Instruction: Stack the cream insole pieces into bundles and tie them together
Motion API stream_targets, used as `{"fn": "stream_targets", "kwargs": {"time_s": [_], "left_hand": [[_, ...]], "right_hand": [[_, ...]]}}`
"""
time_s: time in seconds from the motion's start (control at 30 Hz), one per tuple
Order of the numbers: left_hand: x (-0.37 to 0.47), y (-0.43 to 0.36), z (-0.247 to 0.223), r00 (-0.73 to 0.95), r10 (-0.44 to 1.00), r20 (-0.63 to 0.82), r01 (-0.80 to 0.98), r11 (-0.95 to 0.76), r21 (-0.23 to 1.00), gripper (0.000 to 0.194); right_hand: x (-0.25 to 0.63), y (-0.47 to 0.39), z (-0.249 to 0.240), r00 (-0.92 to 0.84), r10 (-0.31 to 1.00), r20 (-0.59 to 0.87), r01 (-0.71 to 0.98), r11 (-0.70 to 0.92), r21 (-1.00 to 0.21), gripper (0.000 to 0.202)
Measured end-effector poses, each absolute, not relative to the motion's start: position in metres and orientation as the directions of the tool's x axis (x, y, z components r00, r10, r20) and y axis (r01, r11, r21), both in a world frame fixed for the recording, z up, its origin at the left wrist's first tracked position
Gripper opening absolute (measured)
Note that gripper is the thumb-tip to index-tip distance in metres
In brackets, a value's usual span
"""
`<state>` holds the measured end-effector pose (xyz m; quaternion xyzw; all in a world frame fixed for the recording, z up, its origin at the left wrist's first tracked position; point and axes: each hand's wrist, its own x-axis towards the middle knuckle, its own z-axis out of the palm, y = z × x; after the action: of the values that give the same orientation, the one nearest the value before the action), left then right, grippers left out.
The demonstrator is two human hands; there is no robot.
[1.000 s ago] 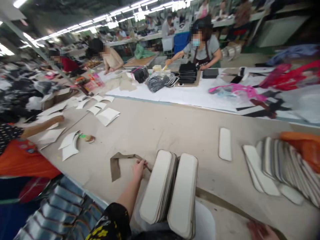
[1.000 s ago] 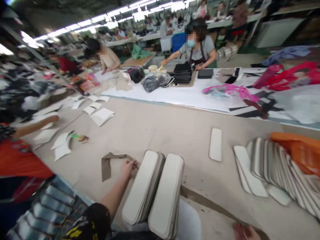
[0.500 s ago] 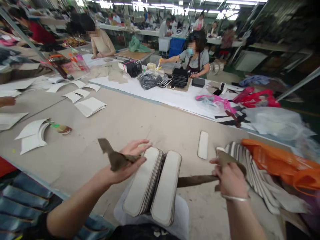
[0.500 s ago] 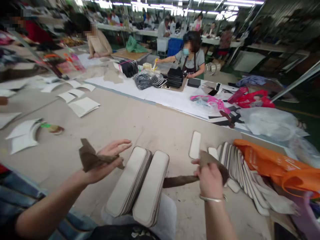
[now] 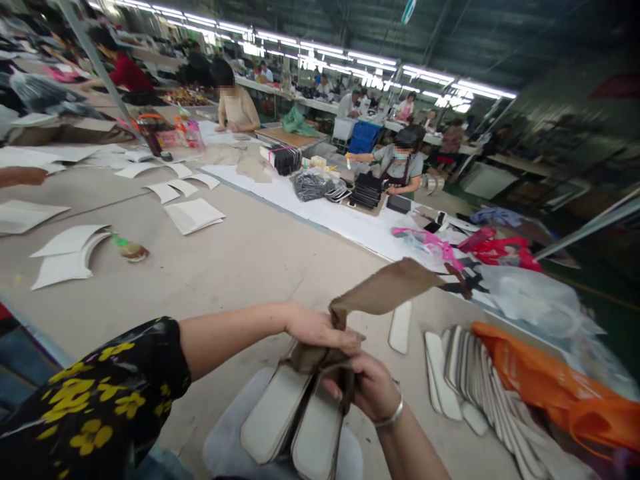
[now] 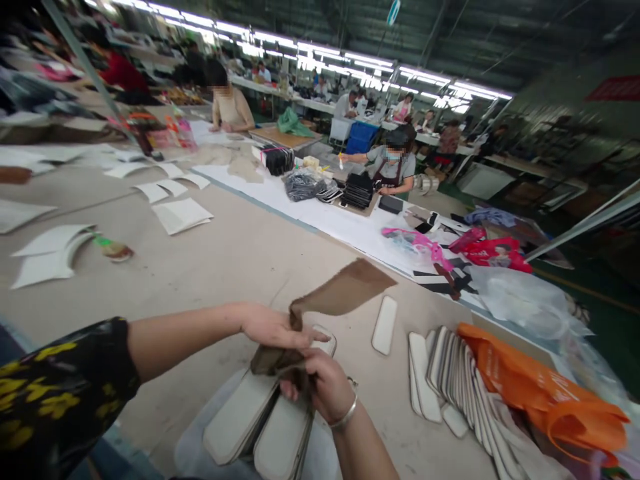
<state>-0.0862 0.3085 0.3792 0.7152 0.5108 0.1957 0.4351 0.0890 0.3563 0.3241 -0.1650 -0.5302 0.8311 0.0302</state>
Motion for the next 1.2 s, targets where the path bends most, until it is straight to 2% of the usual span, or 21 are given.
{"fn": "stream_targets", "kwargs": {"time_s": [0.03, 0.1, 0.2, 0.27, 0.3, 0.4, 0.47, 0.53, 0.57, 0.67, 0.73, 0.8, 0.87, 0.9, 0.97, 1.03, 1.07, 1.13, 1.2], "left_hand": [[-0.090, 0.304, 0.373, 0.427, 0.890, -0.160, 0.479, -0.072, 0.875, 0.050], [-0.095, 0.294, 0.362, 0.483, 0.843, -0.239, 0.365, 0.055, 0.929, 0.047], [-0.097, 0.279, 0.351, 0.396, 0.814, -0.424, 0.279, 0.333, 0.901, 0.037], [-0.096, 0.273, 0.345, 0.275, 0.827, -0.489, 0.140, 0.469, 0.872, 0.036], [-0.095, 0.272, 0.342, 0.216, 0.837, -0.502, 0.050, 0.504, 0.862, 0.033], [-0.095, 0.272, 0.331, 0.075, 0.843, -0.532, -0.226, 0.534, 0.815, 0.026], [-0.095, 0.273, 0.326, 0.076, 0.830, -0.552, -0.298, 0.547, 0.782, 0.027], [-0.094, 0.273, 0.327, 0.153, 0.824, -0.545, -0.213, 0.566, 0.796, 0.029], [-0.092, 0.273, 0.330, 0.193, 0.828, -0.527, -0.121, 0.553, 0.824, 0.027], [-0.084, 0.277, 0.349, 0.324, 0.811, -0.488, 0.200, 0.445, 0.873, 0.013], [-0.080, 0.280, 0.364, 0.404, 0.797, -0.448, 0.348, 0.319, 0.882, 0.013], [-0.078, 0.284, 0.375, 0.485, 0.775, -0.405, 0.420, 0.200, 0.885, 0.015], [-0.080, 0.286, 0.382, 0.524, 0.741, -0.420, 0.455, 0.173, 0.873, 0.016], [-0.083, 0.287, 0.384, 0.523, 0.720, -0.456, 0.472, 0.201, 0.859, 0.015], [-0.090, 0.288, 0.385, 0.494, 0.699, -0.517, 0.489, 0.269, 0.830, 0.015], [-0.097, 0.288, 0.383, 0.451, 0.717, -0.531, 0.472, 0.313, 0.824, 0.018], [-0.100, 0.288, 0.381, 0.435, 0.730, -0.527, 0.446, 0.334, 0.830, 0.020], [-0.103, 0.289, 0.377, 0.418, 0.763, -0.493, 0.373, 0.350, 0.859, 0.020], [-0.104, 0.291, 0.373, 0.430, 0.800, -0.419, 0.303, 0.309, 0.901, 0.019]], "right_hand": [[0.091, 0.356, 0.323, -0.920, 0.259, -0.294, 0.118, -0.532, -0.838, 0.024], [0.093, 0.356, 0.322, -0.859, 0.359, -0.364, 0.081, -0.607, -0.791, 0.025], [0.098, 0.360, 0.324, -0.823, 0.467, -0.324, 0.070, -0.483, -0.873, 0.020], [0.103, 0.363, 0.325, -0.826, 0.513, -0.233, 0.028, -0.376, -0.926, 0.008], [0.106, 0.364, 0.326, -0.822, 0.538, -0.185, -0.015, -0.345, -0.938, 0.009], [0.115, 0.364, 0.321, -0.794, 0.607, -0.037, -0.131, -0.230, -0.964, 0.030], [0.118, 0.362, 0.316, -0.770, 0.636, 0.058, -0.065, 0.012, -0.998, 0.057], [0.117, 0.361, 0.311, -0.757, 0.631, 0.170, 0.076, 0.344, -0.936, 0.077], [0.114, 0.361, 0.308, -0.766, 0.607, 0.213, 0.139, 0.480, -0.866, 0.078], [0.100, 0.366, 0.305, -0.798, 0.521, 0.303, 0.179, 0.685, -0.706, 0.058], [0.089, 0.372, 0.304, -0.799, 0.449, 0.399, 0.068, 0.727, -0.683, 0.031], [0.079, 0.376, 0.302, -0.827, 0.321, 0.461, -0.132, 0.687, -0.715, 0.008], [0.074, 0.376, 0.300, -0.879, 0.202, 0.431, -0.276, 0.521, -0.807, 0.015], [0.074, 0.374, 0.298, -0.906, 0.178, 0.385, -0.285, 0.416, -0.864, 0.016], [0.076, 0.368, 0.294, -0.954, 0.197, 0.228, -0.195, 0.173, -0.965, 0.013], [0.081, 0.363, 0.291, -0.972, 0.229, 0.049, -0.069, -0.081, -0.994, 0.011], [0.084, 0.362, 0.291, -0.971, 0.240, -0.016, -0.025, -0.163, -0.986, 0.019], [0.086, 0.361, 0.292, -0.952, 0.302, -0.043, -0.002, -0.148, -0.989, 0.039], [0.086, 0.361, 0.296, -0.914, 0.400, 0.064, -0.041, 0.065, -0.997, 0.055]]}}
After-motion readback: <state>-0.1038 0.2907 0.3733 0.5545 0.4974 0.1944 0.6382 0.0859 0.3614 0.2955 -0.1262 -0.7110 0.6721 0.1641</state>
